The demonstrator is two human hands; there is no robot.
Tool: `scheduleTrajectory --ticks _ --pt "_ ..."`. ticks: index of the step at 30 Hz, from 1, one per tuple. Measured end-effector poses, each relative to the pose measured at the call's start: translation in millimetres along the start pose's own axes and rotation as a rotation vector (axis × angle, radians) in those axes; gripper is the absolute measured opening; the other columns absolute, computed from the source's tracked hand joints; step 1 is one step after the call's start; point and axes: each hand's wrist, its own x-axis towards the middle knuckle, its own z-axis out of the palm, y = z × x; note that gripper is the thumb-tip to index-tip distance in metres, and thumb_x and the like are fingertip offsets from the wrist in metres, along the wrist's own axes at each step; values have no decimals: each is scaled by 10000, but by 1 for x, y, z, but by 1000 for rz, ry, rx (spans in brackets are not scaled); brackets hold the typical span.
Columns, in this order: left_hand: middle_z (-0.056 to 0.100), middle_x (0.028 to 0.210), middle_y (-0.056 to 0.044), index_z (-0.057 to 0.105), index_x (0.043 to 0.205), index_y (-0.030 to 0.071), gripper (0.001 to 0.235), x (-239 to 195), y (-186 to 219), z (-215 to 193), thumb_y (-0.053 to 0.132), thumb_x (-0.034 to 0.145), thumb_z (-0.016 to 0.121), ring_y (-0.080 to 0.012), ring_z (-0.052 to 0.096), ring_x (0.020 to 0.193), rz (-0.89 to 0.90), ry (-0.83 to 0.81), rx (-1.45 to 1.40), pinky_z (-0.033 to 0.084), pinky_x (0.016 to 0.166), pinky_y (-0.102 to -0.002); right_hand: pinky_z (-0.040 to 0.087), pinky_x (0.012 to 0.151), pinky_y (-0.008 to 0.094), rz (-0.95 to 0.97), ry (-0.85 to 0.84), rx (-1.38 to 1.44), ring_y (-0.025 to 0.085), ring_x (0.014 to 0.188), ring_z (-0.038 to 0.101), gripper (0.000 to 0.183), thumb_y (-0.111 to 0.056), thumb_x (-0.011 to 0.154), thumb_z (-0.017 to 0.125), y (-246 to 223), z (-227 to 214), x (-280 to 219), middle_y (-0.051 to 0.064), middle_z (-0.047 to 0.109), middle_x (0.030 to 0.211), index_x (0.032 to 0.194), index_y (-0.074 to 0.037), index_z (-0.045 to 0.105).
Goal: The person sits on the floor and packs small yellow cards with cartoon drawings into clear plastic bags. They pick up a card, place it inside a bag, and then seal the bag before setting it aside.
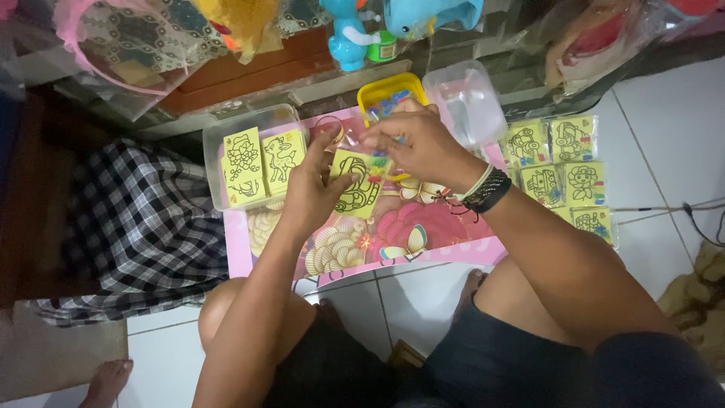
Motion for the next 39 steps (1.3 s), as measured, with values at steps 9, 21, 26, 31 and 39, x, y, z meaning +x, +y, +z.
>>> scheduleTrajectory --ticks 9,21,26,31,39 --pt "695 826 -47 675 1104 52 271 12 -44 10 59 876 821 -103 594 622 -23 77 -367 507 522 -228 353 1013 394 -328 196 -122 237 1142 571 48 -229 953 801 -32 -16 -4 -37 721 957 948 -201 762" --pt "286 729 72 367 746 184 463 1 -2 3 104 945 777 -70 289 687 28 88 -351 315 561 -242 392 1191 522 -238 236 20 336 1405 466 340 -81 929 793 -67 -34 -6 138 482 1442 1247 -154 696" --pt "360 719 75 585 856 140 217 0 -1 2 119 944 782 -64 335 667 63 110 -378 333 553 -234 531 902 271 152 138 285 154 1093 648 671 -218 899 810 -57 -26 -3 95 664 1270 1447 -100 440" --pt "611 708 -12 688 979 50 137 9 -30 5 13 908 800 -18 543 631 61 129 -527 439 545 -165 564 734 302 153 14 537 189 789 676 314 -44 939 759 -40 -15 -3 140 685 936 1213 54 640" --pt "658 790 -34 673 1012 46 140 7 10 -29 21 933 786 -81 560 685 132 171 -447 472 609 -228 637 716 231 125 233 645 120 795 731 174 -109 1019 721 -14 9 10 111 737 882 1146 10 717"
